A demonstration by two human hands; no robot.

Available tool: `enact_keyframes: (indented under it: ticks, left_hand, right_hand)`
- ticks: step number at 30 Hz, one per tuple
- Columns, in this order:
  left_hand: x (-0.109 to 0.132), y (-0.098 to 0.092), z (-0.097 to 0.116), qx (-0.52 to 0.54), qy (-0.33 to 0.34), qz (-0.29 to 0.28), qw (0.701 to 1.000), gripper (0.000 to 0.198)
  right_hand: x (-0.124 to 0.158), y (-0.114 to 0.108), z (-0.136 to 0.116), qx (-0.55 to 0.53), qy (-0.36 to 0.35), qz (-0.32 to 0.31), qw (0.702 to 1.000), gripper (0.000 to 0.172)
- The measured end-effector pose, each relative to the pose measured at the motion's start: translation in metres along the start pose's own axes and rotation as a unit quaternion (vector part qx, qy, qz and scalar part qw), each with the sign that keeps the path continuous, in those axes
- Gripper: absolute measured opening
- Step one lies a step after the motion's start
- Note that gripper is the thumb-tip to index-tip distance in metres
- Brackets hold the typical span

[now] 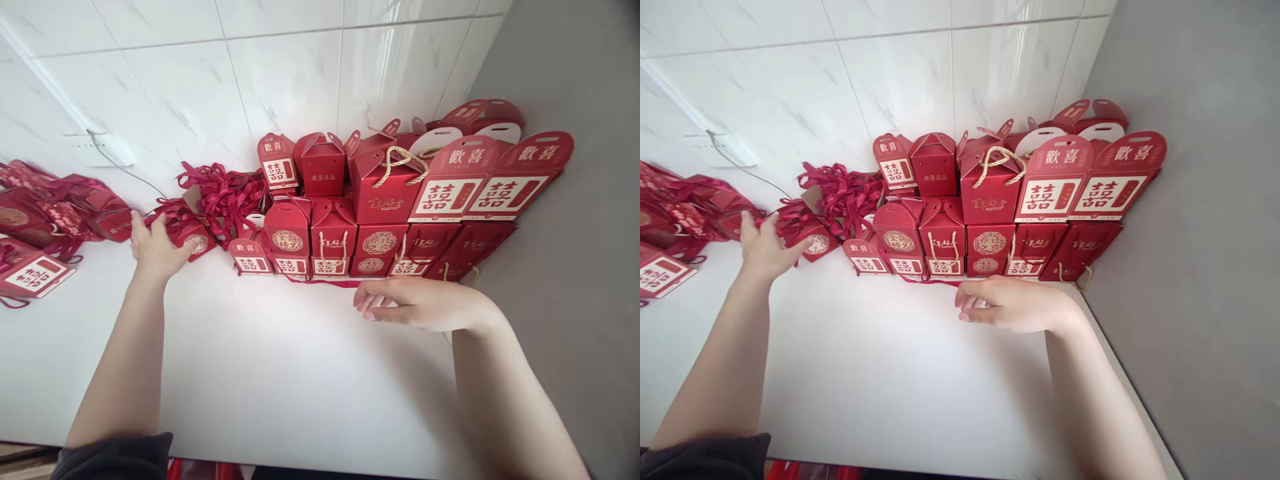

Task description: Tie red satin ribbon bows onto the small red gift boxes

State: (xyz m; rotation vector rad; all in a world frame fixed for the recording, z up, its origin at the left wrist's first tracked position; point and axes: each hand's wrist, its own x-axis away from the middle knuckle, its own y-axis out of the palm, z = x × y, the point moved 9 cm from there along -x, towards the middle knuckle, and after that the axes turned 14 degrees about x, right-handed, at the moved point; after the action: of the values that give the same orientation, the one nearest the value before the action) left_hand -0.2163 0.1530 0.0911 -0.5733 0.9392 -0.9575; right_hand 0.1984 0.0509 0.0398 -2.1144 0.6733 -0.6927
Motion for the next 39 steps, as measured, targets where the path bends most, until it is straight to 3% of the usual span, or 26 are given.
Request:
enact_keyframes:
  ticks: [3,4,6,8,12,15,19,22,24,26,29,32,35,39]
  left_hand:
    - [-0.001,0.001,0.073,0.072,0.104,0.018,0.992,0.064]
    - [0.003,0.007,0.097,0.117,0.143,0.000,0.983,0.055]
    - [0.014,0.029,0.136,0.222,0.196,-0.089,0.951,0.050]
    - [0.023,0.048,0.157,0.253,0.215,-0.135,0.934,0.057]
    - [0.025,0.069,0.162,0.231,0.216,-0.143,0.938,0.039]
    - [0.019,0.064,0.153,0.266,0.180,-0.125,0.939,0.029]
    - [0.019,0.033,0.154,0.386,0.177,-0.075,0.902,0.021]
    - [0.027,-0.003,0.154,0.462,0.198,0.012,0.864,0.016]
    - [0.036,-0.018,0.153,0.478,0.210,0.039,0.852,0.014]
    - [0.045,-0.014,0.158,0.473,0.212,-0.025,0.855,0.015]
    - [0.070,0.027,0.177,0.391,0.203,-0.265,0.858,0.012]
    - [0.106,0.069,0.191,0.269,0.202,-0.478,0.812,0.010]
    - [0.125,0.089,0.195,0.199,0.204,-0.569,0.771,0.011]
    - [0.131,0.095,0.189,0.126,0.219,-0.603,0.757,0.024]
  right_hand:
    - [0.009,-0.030,-0.020,0.017,-0.006,0.084,0.996,0.028]
    - [0.012,-0.040,-0.026,0.019,-0.005,0.118,0.993,0.028]
    - [0.018,-0.051,-0.038,0.020,-0.010,0.156,0.987,0.026]
    - [0.020,-0.050,-0.046,0.022,-0.023,0.151,0.988,0.023]
    - [0.022,-0.042,-0.042,0.044,-0.016,0.123,0.991,0.020]
    - [0.024,-0.042,-0.029,0.068,0.024,0.135,0.988,0.021]
    - [0.024,-0.045,-0.023,0.085,0.039,0.154,0.984,0.022]
    - [0.025,-0.042,-0.028,0.075,0.016,0.140,0.987,0.022]
    - [0.027,-0.043,-0.029,0.073,0.011,0.141,0.987,0.023]
    - [0.031,-0.046,-0.027,0.078,0.018,0.153,0.985,0.024]
    - [0.036,-0.051,-0.022,0.090,0.040,0.173,0.980,0.025]
    - [0.033,-0.053,-0.012,0.101,0.069,0.182,0.976,0.024]
    - [0.023,-0.050,-0.001,0.118,0.107,0.174,0.972,0.022]
    - [-0.002,-0.036,-0.002,0.143,0.115,0.142,0.973,0.023]
